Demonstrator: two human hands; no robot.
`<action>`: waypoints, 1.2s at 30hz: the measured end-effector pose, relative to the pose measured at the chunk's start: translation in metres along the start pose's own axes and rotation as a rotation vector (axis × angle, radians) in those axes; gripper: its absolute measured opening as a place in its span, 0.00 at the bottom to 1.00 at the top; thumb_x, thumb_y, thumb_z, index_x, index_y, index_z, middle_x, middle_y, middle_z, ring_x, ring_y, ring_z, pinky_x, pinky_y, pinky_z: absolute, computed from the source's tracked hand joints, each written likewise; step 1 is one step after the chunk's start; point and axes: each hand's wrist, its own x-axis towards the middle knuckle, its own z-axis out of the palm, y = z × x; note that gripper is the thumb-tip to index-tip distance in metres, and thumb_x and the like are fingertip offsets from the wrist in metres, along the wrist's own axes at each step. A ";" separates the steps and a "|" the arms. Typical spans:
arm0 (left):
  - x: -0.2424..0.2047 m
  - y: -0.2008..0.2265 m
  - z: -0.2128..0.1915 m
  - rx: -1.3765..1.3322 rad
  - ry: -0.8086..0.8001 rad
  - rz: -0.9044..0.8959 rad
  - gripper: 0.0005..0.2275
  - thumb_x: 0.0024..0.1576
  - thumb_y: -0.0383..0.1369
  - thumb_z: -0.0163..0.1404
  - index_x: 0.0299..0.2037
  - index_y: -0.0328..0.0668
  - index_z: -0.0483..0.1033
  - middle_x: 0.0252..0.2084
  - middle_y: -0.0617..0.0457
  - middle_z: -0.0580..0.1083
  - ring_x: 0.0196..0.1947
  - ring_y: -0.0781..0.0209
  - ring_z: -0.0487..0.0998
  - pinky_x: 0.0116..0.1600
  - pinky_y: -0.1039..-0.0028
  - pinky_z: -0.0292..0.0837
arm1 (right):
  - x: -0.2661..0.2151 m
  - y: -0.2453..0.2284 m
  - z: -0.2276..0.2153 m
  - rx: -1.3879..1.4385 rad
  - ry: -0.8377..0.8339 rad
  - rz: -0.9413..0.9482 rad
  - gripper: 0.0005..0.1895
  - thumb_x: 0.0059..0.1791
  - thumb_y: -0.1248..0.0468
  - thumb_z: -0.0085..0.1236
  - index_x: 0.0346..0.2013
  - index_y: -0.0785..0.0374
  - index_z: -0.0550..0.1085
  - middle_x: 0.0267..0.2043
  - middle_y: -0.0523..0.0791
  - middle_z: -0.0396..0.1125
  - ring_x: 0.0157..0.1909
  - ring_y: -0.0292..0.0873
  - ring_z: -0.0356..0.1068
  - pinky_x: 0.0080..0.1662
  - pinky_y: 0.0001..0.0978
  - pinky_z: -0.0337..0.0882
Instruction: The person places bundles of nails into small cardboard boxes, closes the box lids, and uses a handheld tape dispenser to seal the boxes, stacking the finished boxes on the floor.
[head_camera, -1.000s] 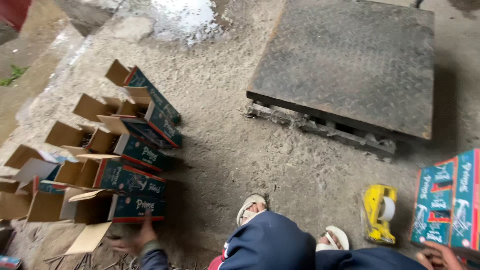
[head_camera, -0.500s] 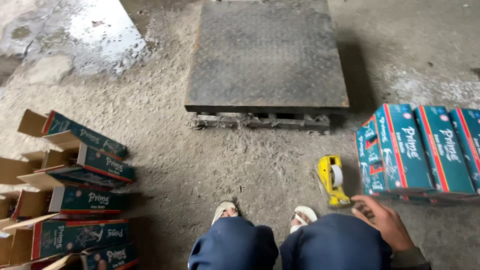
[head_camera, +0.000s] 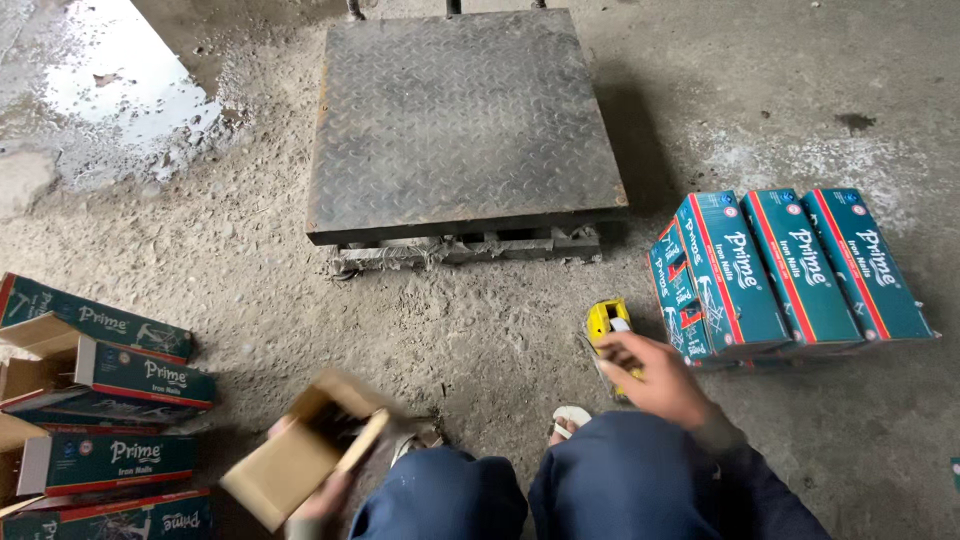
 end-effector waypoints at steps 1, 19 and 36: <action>0.002 0.024 0.009 0.002 -0.027 0.031 0.20 0.46 0.43 0.59 0.40 0.40 0.68 0.31 0.39 0.72 0.33 0.43 0.73 0.40 0.55 0.68 | 0.009 -0.008 0.008 0.086 -0.004 -0.014 0.16 0.48 0.68 0.62 0.52 0.59 0.78 0.41 0.53 0.78 0.40 0.52 0.82 0.40 0.45 0.84; 0.011 0.228 0.090 -0.406 -0.260 0.561 0.43 0.33 0.41 0.75 0.60 0.50 0.65 0.52 0.42 0.73 0.57 0.36 0.76 0.60 0.52 0.72 | 0.067 -0.015 0.086 0.666 -0.087 -0.111 0.64 0.28 0.59 0.86 0.74 0.60 0.59 0.68 0.51 0.63 0.65 0.46 0.64 0.68 0.45 0.63; 0.016 0.238 0.107 0.010 -0.244 0.855 0.43 0.35 0.26 0.54 0.69 0.31 0.55 0.49 0.30 0.68 0.52 0.26 0.70 0.57 0.46 0.68 | 0.068 -0.029 0.098 0.142 0.031 -0.319 0.58 0.46 0.26 0.47 0.78 0.57 0.45 0.72 0.58 0.50 0.73 0.66 0.52 0.67 0.60 0.59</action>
